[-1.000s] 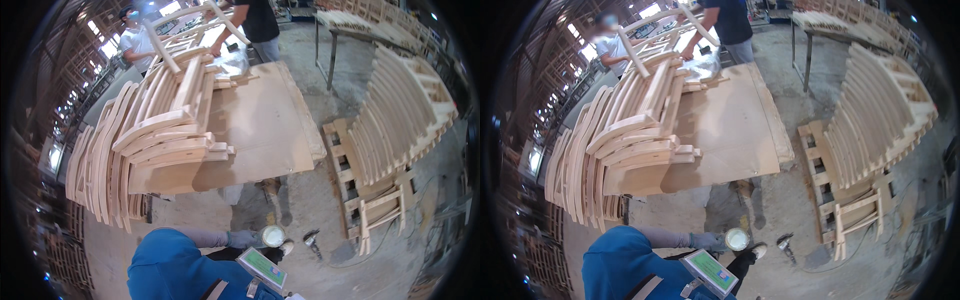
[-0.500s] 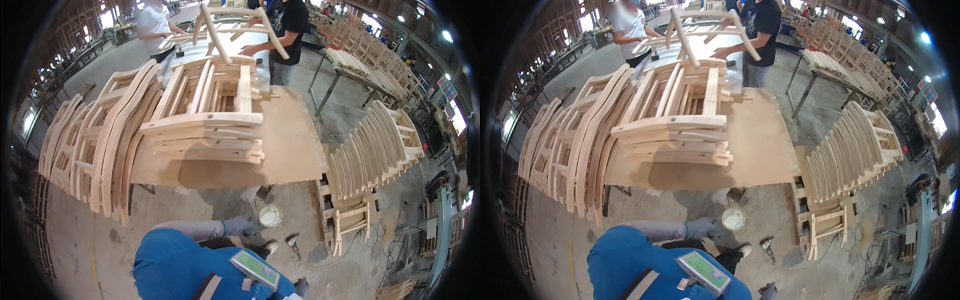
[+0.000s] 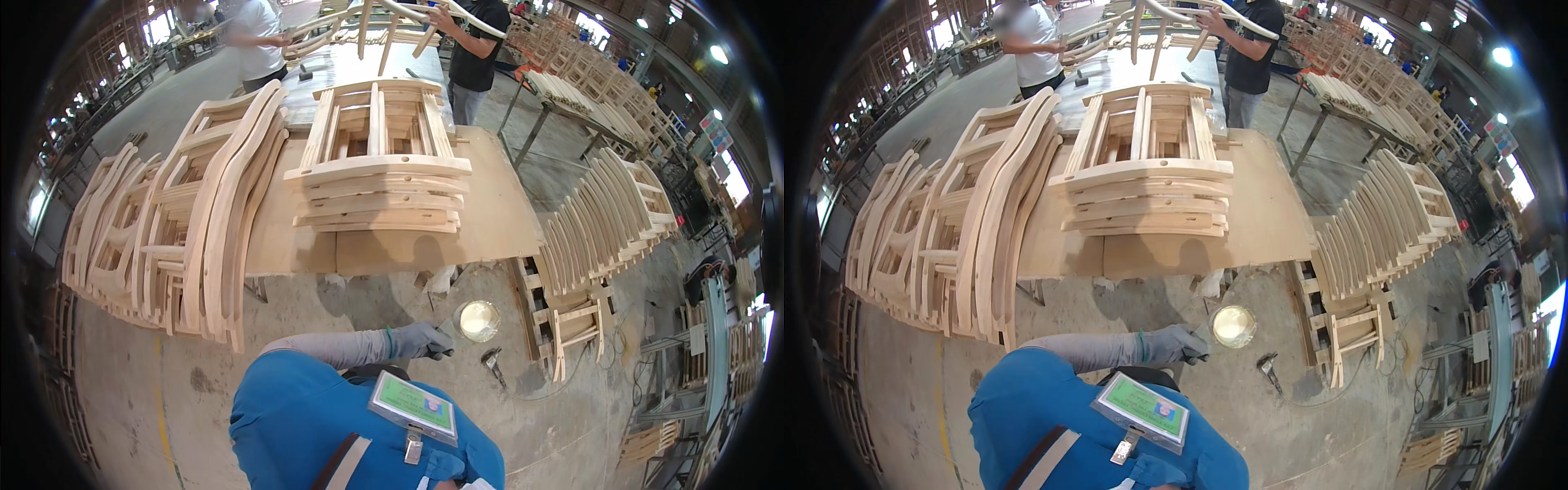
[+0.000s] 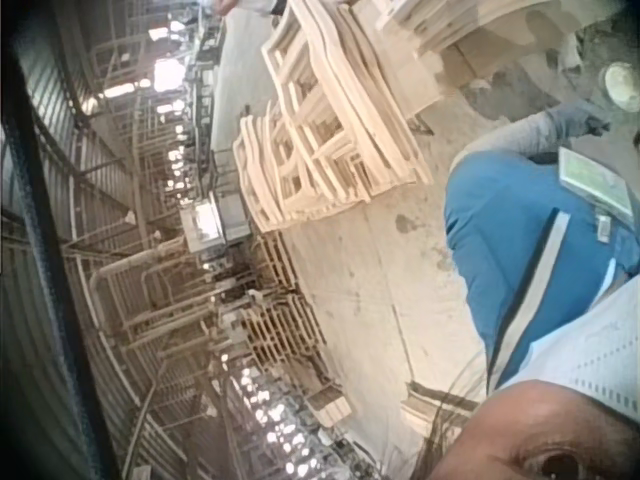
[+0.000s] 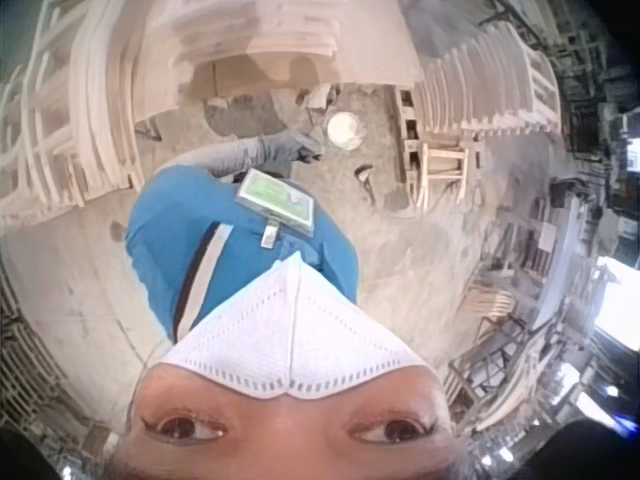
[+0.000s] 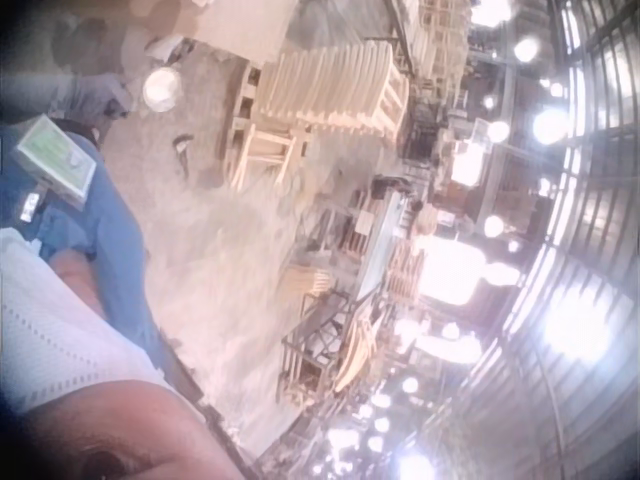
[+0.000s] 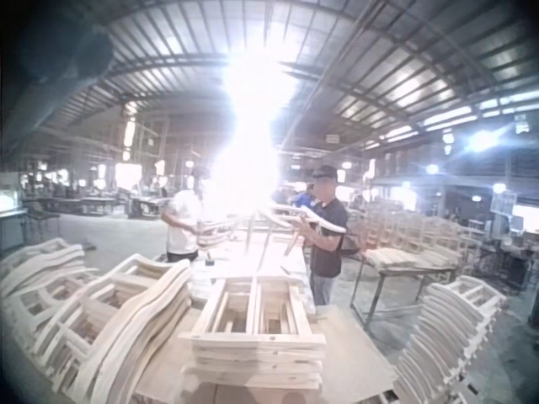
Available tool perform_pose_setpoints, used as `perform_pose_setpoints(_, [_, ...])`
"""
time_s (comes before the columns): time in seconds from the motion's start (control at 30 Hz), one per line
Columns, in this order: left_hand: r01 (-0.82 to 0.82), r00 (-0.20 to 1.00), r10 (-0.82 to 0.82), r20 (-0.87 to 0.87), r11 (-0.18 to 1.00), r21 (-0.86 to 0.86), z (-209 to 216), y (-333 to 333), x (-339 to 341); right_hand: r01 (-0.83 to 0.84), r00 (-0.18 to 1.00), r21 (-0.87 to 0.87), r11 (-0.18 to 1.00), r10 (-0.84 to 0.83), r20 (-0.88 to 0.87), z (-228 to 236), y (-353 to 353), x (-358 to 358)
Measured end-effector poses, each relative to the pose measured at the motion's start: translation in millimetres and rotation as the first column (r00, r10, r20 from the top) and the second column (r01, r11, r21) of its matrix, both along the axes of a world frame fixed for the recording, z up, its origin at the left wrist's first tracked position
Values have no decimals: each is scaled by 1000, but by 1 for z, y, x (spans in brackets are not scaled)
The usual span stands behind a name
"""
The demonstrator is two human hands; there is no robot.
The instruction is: The person pours a yellow liquid into a small container, then uses a spray gun to mix it. They then use a brush to apply the mixed liquid to wooden chair frames in a workshop.
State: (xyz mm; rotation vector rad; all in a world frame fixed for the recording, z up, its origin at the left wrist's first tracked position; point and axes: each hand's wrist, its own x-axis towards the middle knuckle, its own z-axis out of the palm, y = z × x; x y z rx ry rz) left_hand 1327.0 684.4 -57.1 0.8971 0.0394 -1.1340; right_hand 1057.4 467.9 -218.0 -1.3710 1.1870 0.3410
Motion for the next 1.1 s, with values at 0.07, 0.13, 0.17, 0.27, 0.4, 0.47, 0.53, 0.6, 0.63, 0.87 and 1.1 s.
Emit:
perform_pose_setpoints(0.07, [38,998,-38,47,999,13,7,-13,-20,20,1000,-11,1000,-20,4,2,2,-28])
perform_pose_setpoints(0.13, [84,993,-84,86,996,-1,13,-26,-45,46,999,-23,999,-46,-2,4,2,-65])
perform_pose_setpoints(0.17, [115,988,-112,106,993,-22,15,-33,-58,60,998,-28,998,-60,-1,4,1,-84])
perform_pose_setpoints(0.27, [186,977,-171,124,976,-117,15,-56,-111,119,993,-48,992,-120,-7,4,-2,-145])
perform_pose_setpoints(0.4, [215,977,-213,33,956,-197,12,-83,-185,220,975,-53,974,-221,-28,3,1,-229])
perform_pose_setpoints(0.47, [257,965,-262,1,943,-212,15,-94,-218,283,957,-70,956,-287,-42,2,5,-270])
perform_pose_setpoints(0.53, [300,952,-306,1,933,-200,19,-102,-247,340,937,-76,937,-345,-58,3,10,-310])
perform_pose_setpoints(0.6, [328,944,-330,20,929,-173,23,-110,-270,400,912,-82,913,-406,-67,3,17,-343])
perform_pose_setpoints(0.63, [340,940,-340,27,928,-155,22,-113,-281,424,900,-79,902,-429,-72,3,23,-357])
perform_pose_setpoints(0.87, [503,862,-506,5,856,-122,24,-154,-343,593,797,-82,801,-599,-76,-2,57,-432])
perform_pose_setpoints(1.1, [625,773,-632,-62,774,-101,11,-194,-391,776,620,-75,627,-779,-92,-7,108,-494])
